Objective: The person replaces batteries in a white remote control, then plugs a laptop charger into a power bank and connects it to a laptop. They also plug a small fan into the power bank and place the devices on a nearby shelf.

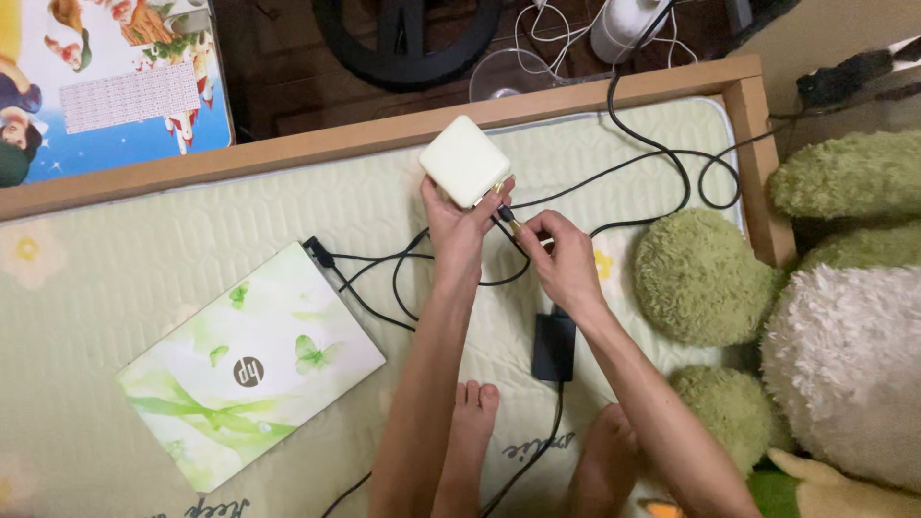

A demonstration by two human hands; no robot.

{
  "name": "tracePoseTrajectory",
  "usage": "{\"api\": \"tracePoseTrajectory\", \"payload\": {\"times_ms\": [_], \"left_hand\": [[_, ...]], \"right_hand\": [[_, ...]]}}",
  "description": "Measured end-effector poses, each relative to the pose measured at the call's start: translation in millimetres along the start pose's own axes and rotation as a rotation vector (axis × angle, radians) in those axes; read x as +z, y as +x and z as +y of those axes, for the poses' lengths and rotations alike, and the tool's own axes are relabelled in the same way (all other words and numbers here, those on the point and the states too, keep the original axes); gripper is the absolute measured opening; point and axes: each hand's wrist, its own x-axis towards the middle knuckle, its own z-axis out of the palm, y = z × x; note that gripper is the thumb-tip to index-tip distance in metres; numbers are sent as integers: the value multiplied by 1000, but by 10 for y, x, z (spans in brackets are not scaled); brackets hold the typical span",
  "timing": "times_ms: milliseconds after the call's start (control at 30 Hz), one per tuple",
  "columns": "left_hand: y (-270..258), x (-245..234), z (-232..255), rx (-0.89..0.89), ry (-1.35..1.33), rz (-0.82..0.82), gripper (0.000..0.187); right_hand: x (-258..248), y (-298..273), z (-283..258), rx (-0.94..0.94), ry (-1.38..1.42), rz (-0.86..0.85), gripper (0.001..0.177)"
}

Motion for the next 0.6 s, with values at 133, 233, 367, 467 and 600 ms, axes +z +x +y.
{"api": "tracePoseTrajectory", "payload": {"times_ms": [133, 233, 367, 467, 600], "left_hand": [[-8, 26, 17, -69, 51, 55, 83], [0, -35, 33, -93, 33, 63, 82], [56, -75, -85, -103, 4, 68, 78], [80, -113, -153, -115, -24, 74, 79], [239, -151, 10, -84, -32, 199, 86]], "right_hand": [[-39, -62, -76, 30, -15, 5, 18], [-14, -107, -141, 5, -27, 13, 18], [-50, -85, -172, -75, -61, 55, 19], [-46, -105, -208, -126, -98, 57, 19], [-87, -224, -186, -134, -156, 34, 20]]}}
